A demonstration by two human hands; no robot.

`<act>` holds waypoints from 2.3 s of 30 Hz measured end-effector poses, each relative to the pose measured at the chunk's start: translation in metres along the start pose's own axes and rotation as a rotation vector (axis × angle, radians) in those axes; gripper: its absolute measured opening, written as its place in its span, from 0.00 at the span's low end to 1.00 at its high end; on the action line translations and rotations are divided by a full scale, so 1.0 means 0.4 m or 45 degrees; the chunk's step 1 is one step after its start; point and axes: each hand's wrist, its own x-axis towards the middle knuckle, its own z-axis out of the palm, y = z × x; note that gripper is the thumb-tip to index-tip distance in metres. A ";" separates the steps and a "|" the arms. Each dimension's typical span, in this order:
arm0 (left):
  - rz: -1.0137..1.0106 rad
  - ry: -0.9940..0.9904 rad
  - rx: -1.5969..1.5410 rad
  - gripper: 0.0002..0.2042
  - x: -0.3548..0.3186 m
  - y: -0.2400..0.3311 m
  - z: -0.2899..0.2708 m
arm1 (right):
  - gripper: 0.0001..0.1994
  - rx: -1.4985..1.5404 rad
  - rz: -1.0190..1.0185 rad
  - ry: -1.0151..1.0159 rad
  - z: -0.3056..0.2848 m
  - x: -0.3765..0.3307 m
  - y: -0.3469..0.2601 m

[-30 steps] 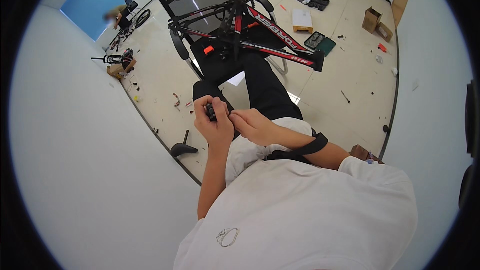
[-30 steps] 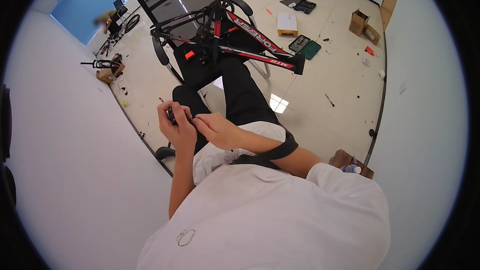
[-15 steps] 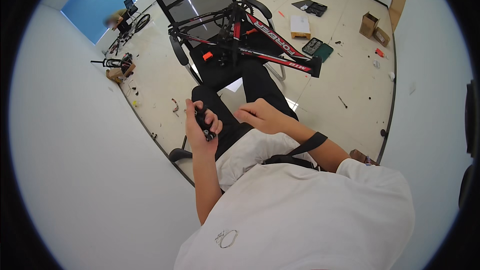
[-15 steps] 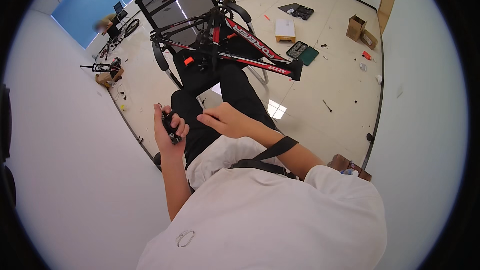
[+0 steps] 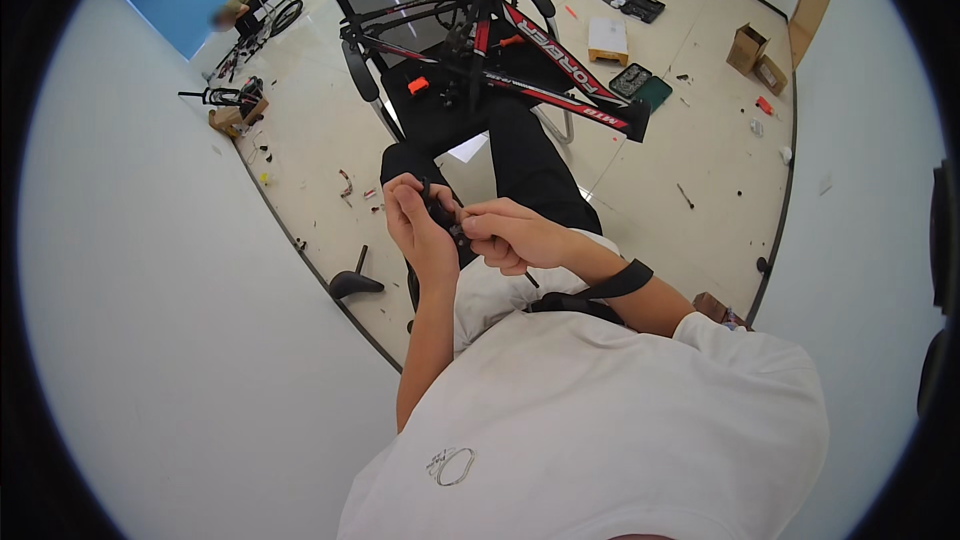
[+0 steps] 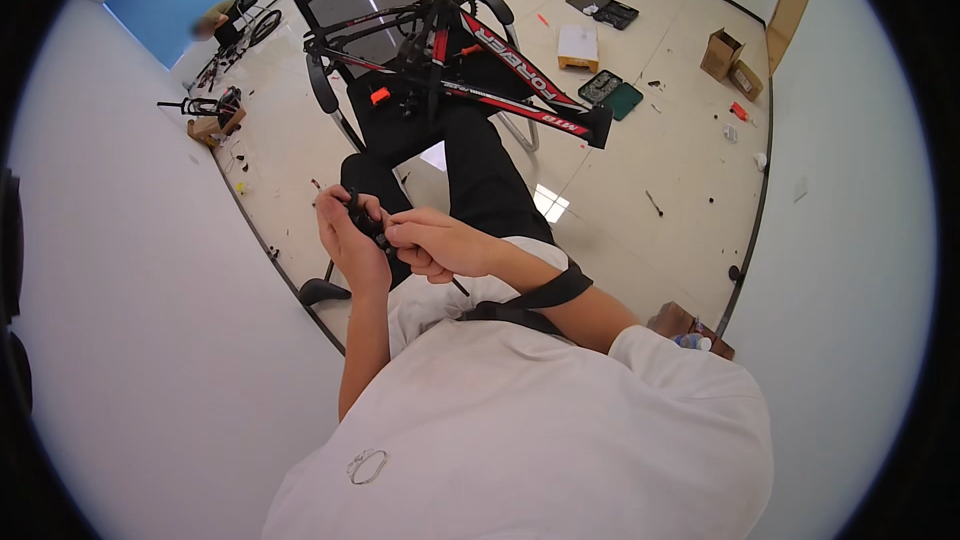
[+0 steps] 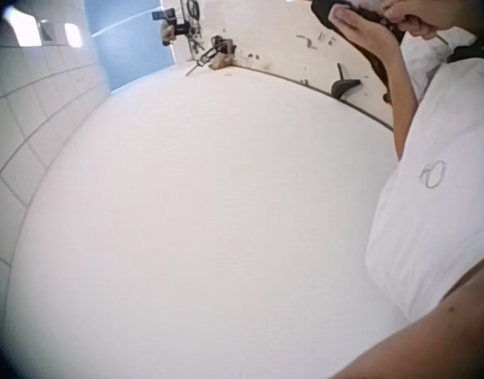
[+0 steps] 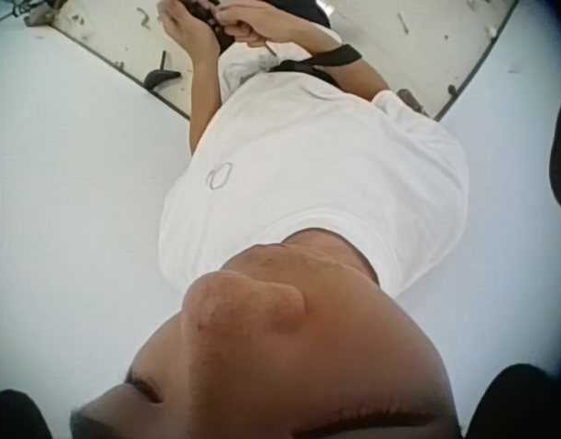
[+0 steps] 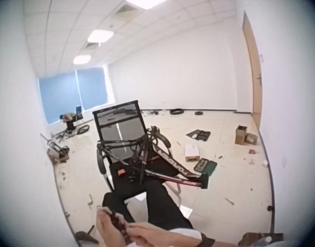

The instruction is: The person is assembling a bicycle frame, specifically working on the crankset area. They handle small components and tools, attaching parts to the frame while seated on a chair.

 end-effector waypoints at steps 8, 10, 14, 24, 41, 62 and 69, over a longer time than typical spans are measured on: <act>0.172 -0.004 0.166 0.20 -0.006 -0.014 -0.008 | 0.11 -0.107 -0.030 0.083 0.005 0.002 0.007; 0.156 0.025 0.155 0.20 -0.009 -0.015 -0.013 | 0.11 -0.102 -0.035 0.071 0.005 0.004 0.008; 0.127 0.045 0.095 0.20 -0.008 -0.009 -0.009 | 0.11 -0.146 -0.043 0.102 0.005 0.005 0.011; 0.632 -0.049 0.578 0.07 -0.027 -0.036 -0.033 | 0.15 0.082 0.139 0.031 -0.018 0.013 0.027; 0.787 -0.487 1.021 0.13 -0.005 -0.052 -0.056 | 0.15 0.327 0.371 0.044 -0.075 0.039 0.092; -0.121 -0.736 0.545 0.27 0.011 -0.067 -0.078 | 0.16 0.213 0.412 -0.122 -0.183 0.042 0.079; -0.203 -0.660 0.308 0.26 0.018 -0.078 -0.088 | 0.17 0.083 0.390 -0.126 -0.147 0.034 0.051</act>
